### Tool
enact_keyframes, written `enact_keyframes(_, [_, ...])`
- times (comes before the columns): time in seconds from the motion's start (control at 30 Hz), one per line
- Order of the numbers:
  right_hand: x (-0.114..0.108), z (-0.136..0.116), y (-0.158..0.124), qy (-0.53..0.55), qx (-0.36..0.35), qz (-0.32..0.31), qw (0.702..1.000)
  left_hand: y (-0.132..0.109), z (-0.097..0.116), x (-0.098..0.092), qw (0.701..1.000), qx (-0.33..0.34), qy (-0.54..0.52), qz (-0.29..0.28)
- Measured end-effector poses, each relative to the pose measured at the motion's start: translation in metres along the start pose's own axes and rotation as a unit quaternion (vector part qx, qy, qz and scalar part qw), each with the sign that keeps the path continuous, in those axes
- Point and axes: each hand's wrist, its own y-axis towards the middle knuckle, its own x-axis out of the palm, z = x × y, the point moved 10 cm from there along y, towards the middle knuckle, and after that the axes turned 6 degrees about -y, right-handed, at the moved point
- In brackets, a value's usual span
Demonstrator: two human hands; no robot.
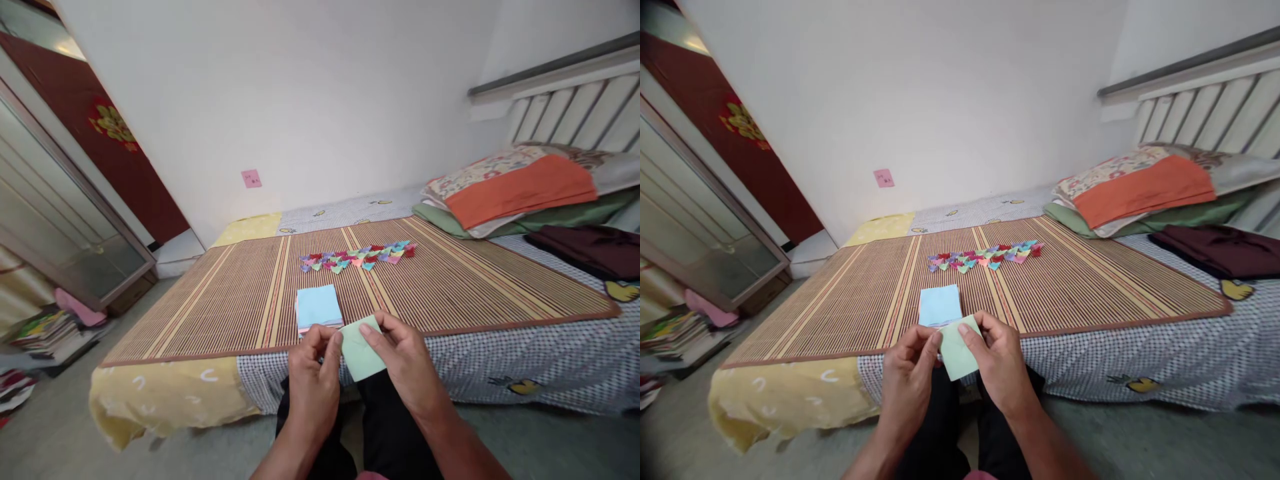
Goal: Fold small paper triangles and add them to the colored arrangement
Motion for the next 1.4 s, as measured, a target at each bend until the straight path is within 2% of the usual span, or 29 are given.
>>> enact_keyframes(0.1, [0.005, -0.001, 0.002, -0.021, -0.010, -0.030, 0.999, 0.002, -0.007, 0.000, 1.000, -0.027, -0.010, -0.011])
enact_keyframes(0.23, [0.013, 0.004, 0.001, -0.018, 0.002, -0.065, 0.998, 0.007, -0.020, 0.005, 0.993, -0.076, -0.078, -0.035])
enact_keyframes(0.37, [0.010, 0.010, 0.002, -0.015, 0.017, -0.056, 0.998, 0.007, -0.022, 0.007, 0.992, -0.078, -0.090, -0.047])
enact_keyframes(0.53, [0.005, 0.012, 0.004, -0.023, 0.026, -0.036, 0.999, 0.001, -0.026, 0.020, 0.980, -0.096, -0.149, -0.091])
enact_keyframes(0.8, [0.010, 0.020, 0.005, 0.015, 0.029, -0.064, 0.997, -0.001, -0.023, 0.014, 0.991, -0.073, -0.088, -0.071])
enact_keyframes(0.93, [0.012, 0.014, 0.004, 0.002, -0.004, -0.080, 0.997, -0.001, -0.019, 0.009, 0.994, -0.067, -0.065, -0.061])
enact_keyframes(1.13, [0.012, -0.002, 0.001, -0.045, -0.046, -0.069, 0.996, 0.004, -0.013, 0.001, 0.997, -0.050, -0.038, -0.039])
enact_keyframes(1.23, [0.010, -0.003, 0.001, -0.047, -0.049, -0.060, 0.996, 0.005, -0.012, 0.001, 0.997, -0.044, -0.047, -0.035])
enact_keyframes(1.4, [0.008, -0.001, 0.002, -0.055, -0.058, -0.052, 0.995, 0.003, -0.023, 0.010, 0.988, -0.077, -0.113, -0.065])
